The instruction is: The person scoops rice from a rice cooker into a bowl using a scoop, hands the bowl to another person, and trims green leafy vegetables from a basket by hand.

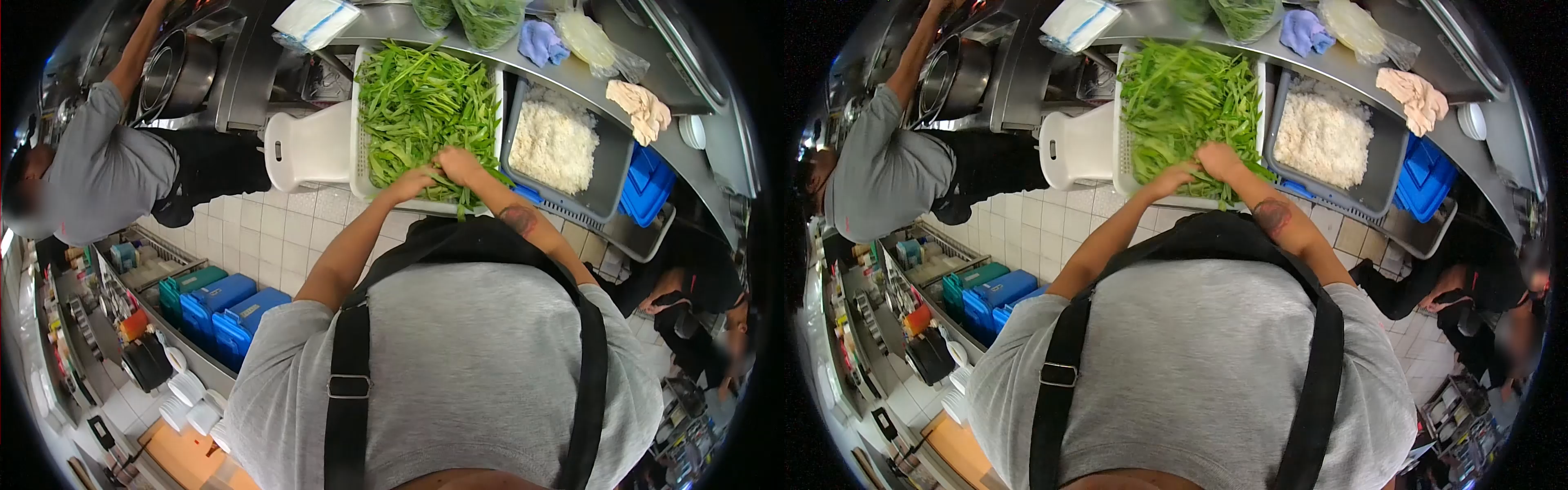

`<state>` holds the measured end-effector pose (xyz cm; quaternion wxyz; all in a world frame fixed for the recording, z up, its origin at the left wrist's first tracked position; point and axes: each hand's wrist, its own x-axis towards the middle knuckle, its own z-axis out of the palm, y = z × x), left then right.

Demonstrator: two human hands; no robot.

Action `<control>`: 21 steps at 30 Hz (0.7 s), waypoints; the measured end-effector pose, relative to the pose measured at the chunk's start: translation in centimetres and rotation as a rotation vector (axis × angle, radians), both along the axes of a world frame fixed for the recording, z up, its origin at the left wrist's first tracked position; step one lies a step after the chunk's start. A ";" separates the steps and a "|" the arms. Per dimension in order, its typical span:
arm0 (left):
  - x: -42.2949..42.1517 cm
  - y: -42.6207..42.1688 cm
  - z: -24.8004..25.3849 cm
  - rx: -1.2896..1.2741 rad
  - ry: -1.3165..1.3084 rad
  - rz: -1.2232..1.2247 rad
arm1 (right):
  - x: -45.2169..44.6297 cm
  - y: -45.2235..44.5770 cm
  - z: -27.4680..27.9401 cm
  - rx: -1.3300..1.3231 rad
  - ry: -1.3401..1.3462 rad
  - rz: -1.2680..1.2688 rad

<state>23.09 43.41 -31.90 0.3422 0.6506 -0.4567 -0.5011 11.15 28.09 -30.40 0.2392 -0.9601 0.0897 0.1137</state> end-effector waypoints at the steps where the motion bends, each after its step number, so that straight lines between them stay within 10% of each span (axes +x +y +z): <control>1: 0.7 -0.1 0.0 0.085 0.280 0.122 | -0.2 0.1 -0.9 -0.041 -0.031 0.021; 5: 2.2 -0.9 -2.4 0.002 -0.203 0.737 | -1.3 0.7 -2.3 -0.141 -0.133 0.109; 8: 2.9 -3.6 -0.4 -0.208 -0.754 0.537 | -1.6 0.2 -2.0 -0.124 -0.142 0.129; 11: 3.3 -6.3 -5.1 0.286 -0.401 0.536 | -1.8 0.1 -1.9 -0.116 -0.138 0.137; 12: 2.7 -7.6 -2.2 0.623 0.067 0.722 | -1.9 0.1 -2.0 -0.119 -0.146 0.143; 21: 3.3 -11.9 -4.8 0.409 0.974 1.563 | -3.0 -0.2 -1.1 -0.109 -0.139 0.122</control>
